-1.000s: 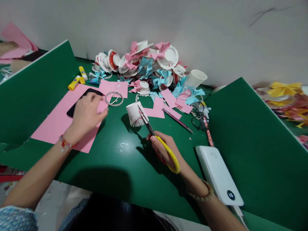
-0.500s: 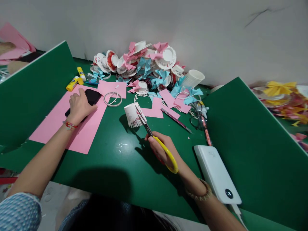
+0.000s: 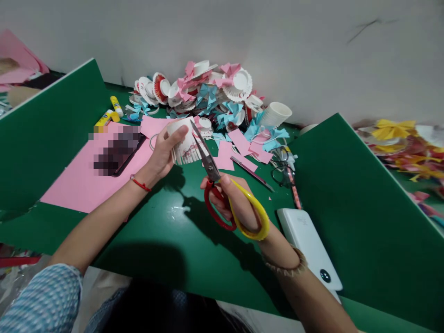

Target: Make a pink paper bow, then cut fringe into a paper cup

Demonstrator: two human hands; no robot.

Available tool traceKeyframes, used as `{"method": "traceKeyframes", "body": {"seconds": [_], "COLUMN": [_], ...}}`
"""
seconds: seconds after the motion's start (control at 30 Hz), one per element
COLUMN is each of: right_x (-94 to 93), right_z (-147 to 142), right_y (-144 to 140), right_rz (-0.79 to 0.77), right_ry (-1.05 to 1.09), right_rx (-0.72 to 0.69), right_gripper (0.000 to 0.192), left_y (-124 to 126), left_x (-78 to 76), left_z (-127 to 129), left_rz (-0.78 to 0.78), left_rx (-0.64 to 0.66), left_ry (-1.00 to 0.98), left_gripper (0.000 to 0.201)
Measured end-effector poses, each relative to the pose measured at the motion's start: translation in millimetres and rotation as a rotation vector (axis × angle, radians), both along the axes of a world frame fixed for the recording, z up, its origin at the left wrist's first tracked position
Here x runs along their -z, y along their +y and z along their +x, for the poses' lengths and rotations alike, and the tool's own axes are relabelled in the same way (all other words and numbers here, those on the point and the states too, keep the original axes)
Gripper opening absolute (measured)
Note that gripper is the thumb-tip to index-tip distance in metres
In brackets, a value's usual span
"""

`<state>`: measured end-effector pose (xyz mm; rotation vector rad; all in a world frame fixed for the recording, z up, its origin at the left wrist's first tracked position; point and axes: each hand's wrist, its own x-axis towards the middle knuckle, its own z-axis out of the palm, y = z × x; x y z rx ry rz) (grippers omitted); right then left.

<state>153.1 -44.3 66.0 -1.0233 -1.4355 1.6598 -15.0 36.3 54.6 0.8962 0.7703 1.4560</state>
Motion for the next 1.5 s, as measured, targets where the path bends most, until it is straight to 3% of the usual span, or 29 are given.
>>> {"method": "traceKeyframes", "body": {"seconds": [0.17,0.33,0.5,0.67,0.9,1.17,1.5], "right_x": [1.4,-3.8,-9.1,-8.3,-10.8,-11.5,-9.0], "right_z": [9,19,16,15,17,17,15], "right_y": [2,2,0,-2,-5,-7,-7], "right_rz": [0.112,0.271,0.292,0.326,0.323,0.317,0.315], "right_ry": [-0.056,-0.163,-0.282,-0.314,-0.279,-0.295,-0.269], "right_rx": [-0.022,-0.187,-0.195,-0.172,-0.142,-0.139,-0.165], "right_gripper": [0.046,0.057,0.059,0.057,0.059,0.057,0.061], "left_y": [-2,2,3,-1,-12,-13,-16], "left_x": [-10.7,-14.3,-25.9,-26.3,-28.4,-36.1,-36.5], "left_z": [5,-2,-7,-5,2,0,2], "left_rz": [-0.021,-0.008,0.027,0.107,0.122,0.033,0.047], "left_rx": [-0.014,-0.026,-0.115,-0.068,0.016,-0.025,-0.075], "left_ry": [0.041,0.013,-0.003,-0.090,0.012,-0.048,-0.022], "left_gripper": [0.031,0.029,0.024,0.025,0.040,0.016,0.021]}}
